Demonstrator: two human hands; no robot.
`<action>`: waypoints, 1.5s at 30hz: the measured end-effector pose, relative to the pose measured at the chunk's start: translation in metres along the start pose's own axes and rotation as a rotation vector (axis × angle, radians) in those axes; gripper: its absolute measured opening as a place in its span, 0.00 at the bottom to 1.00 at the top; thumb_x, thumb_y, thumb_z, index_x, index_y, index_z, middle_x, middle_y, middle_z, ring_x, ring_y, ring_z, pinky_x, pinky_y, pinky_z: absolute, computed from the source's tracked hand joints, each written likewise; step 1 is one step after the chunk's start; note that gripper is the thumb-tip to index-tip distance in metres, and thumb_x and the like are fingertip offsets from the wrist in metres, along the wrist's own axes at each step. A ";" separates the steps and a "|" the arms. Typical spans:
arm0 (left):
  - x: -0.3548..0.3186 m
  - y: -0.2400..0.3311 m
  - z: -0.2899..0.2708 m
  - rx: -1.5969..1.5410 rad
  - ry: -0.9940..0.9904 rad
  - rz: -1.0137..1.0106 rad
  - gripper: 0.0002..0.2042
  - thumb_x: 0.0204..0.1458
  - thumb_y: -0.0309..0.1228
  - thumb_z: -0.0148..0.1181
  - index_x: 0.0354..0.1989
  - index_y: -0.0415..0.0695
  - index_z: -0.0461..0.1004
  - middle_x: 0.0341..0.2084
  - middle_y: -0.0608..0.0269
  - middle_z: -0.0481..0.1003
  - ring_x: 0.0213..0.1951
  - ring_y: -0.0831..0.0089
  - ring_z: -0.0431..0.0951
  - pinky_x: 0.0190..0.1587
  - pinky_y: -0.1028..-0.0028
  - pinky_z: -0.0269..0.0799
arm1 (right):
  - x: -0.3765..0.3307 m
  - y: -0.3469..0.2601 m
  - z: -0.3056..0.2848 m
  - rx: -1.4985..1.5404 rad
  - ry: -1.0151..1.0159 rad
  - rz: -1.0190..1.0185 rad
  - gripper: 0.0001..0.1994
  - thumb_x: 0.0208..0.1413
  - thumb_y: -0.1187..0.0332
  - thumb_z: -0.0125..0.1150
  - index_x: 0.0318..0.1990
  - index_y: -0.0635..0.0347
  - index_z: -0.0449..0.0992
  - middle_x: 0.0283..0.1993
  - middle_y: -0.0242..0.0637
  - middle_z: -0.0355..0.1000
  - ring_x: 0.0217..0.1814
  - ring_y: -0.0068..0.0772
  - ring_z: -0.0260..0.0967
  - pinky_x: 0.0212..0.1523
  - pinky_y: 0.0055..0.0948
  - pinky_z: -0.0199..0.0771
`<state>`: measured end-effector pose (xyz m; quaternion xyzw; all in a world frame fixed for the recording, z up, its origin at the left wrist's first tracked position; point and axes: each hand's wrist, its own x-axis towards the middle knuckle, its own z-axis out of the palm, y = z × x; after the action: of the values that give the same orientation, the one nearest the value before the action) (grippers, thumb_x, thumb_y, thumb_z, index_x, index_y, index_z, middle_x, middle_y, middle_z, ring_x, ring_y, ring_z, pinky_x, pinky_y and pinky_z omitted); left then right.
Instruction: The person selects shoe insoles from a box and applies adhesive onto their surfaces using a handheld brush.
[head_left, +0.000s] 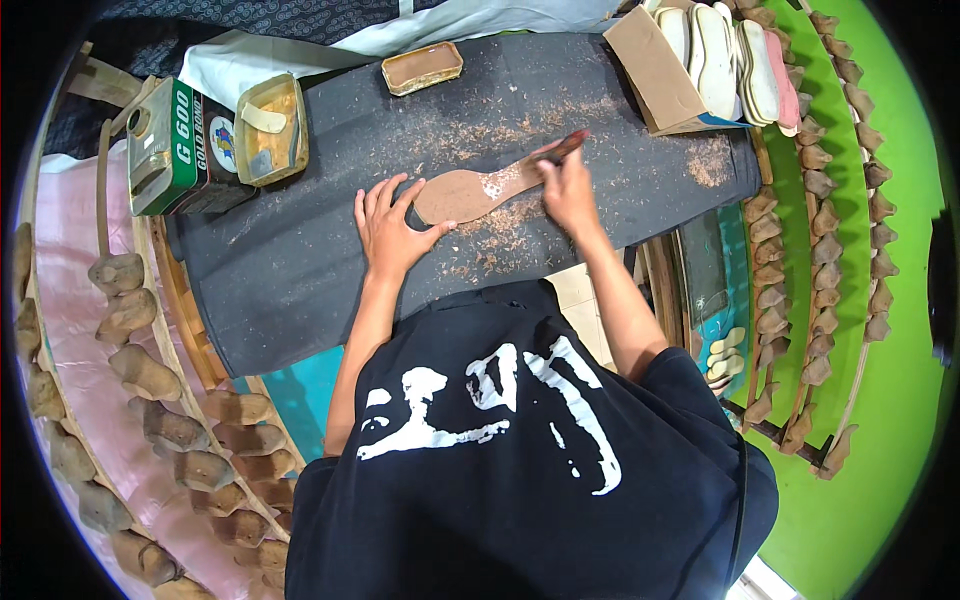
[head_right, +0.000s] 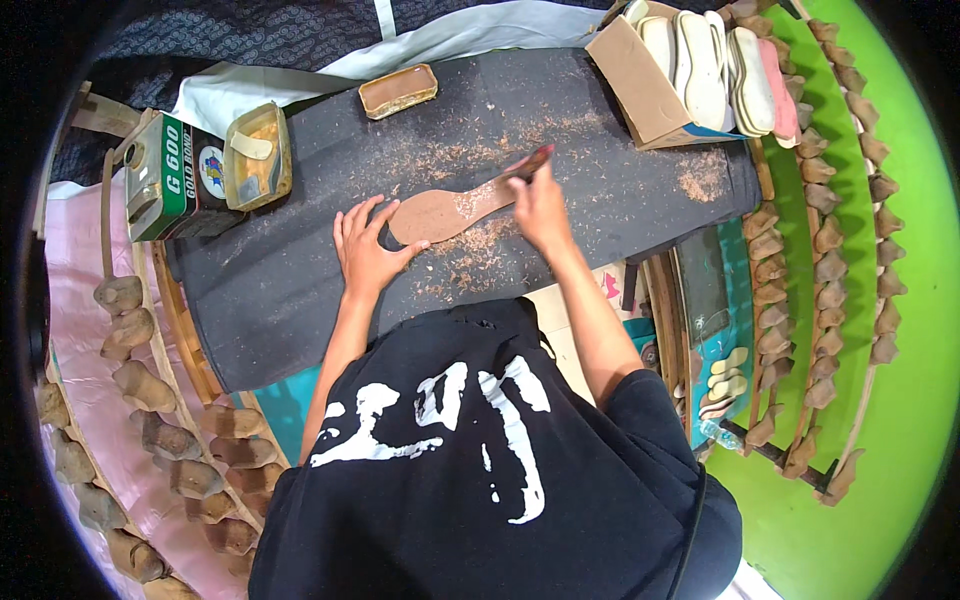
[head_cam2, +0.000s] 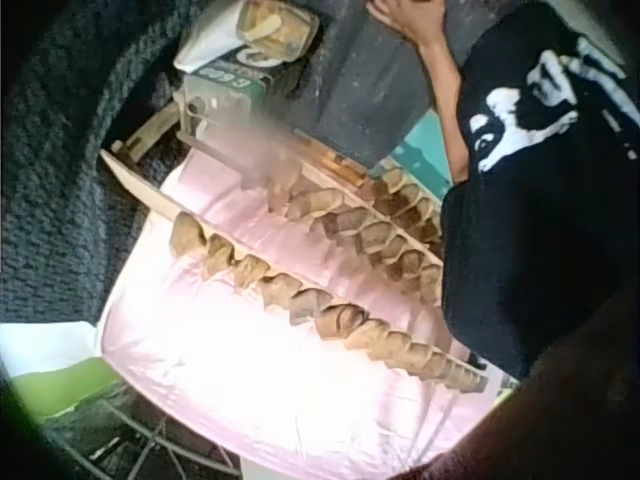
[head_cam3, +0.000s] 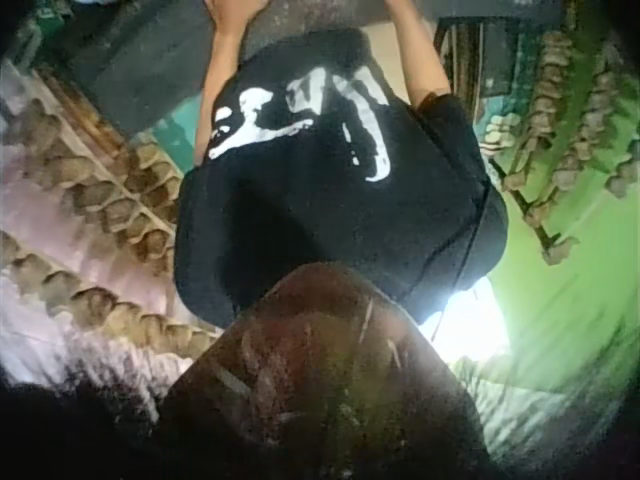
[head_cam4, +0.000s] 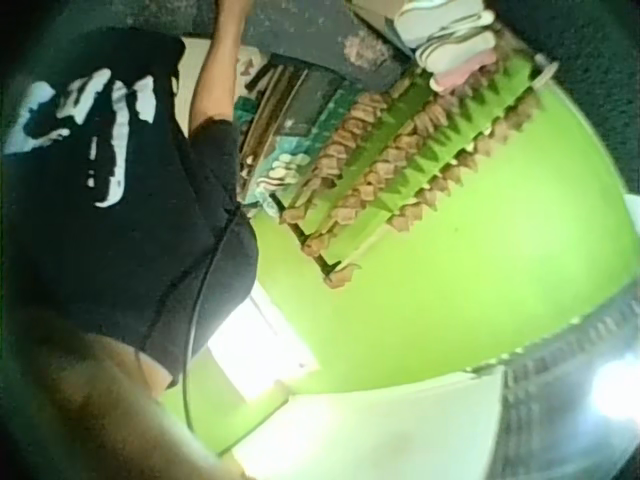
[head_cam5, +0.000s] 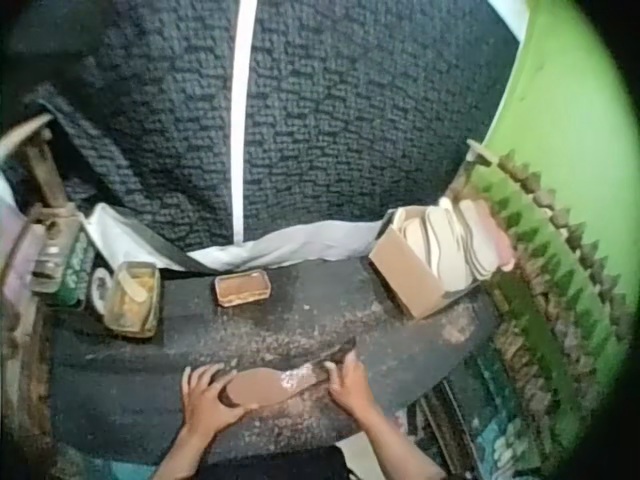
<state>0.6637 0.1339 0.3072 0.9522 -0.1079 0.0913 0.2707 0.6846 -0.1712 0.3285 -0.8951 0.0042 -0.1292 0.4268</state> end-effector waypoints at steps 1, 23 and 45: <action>0.000 0.000 -0.001 0.000 0.001 0.002 0.40 0.36 0.62 0.80 0.58 0.54 0.84 0.64 0.62 0.74 0.70 0.58 0.68 0.78 0.45 0.46 | 0.009 0.013 -0.012 -0.014 0.016 0.020 0.14 0.67 0.75 0.58 0.57 0.65 0.66 0.47 0.56 0.81 0.52 0.65 0.80 0.52 0.50 0.79; 0.003 -0.002 0.002 0.015 0.034 0.028 0.39 0.34 0.63 0.80 0.56 0.55 0.84 0.62 0.64 0.76 0.68 0.59 0.69 0.77 0.47 0.48 | 0.020 -0.002 -0.014 -0.226 0.203 -0.071 0.09 0.64 0.72 0.64 0.45 0.66 0.71 0.39 0.54 0.80 0.41 0.62 0.81 0.41 0.51 0.79; 0.002 -0.003 0.002 0.013 0.046 0.033 0.38 0.35 0.62 0.80 0.56 0.54 0.84 0.62 0.64 0.76 0.68 0.59 0.70 0.77 0.46 0.48 | -0.016 -0.033 0.007 -0.005 0.101 -0.030 0.11 0.62 0.70 0.68 0.47 0.66 0.76 0.37 0.51 0.82 0.41 0.51 0.84 0.43 0.42 0.80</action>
<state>0.6664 0.1349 0.3048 0.9497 -0.1169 0.1183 0.2654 0.6675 -0.1426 0.3457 -0.8883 0.0125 -0.1807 0.4220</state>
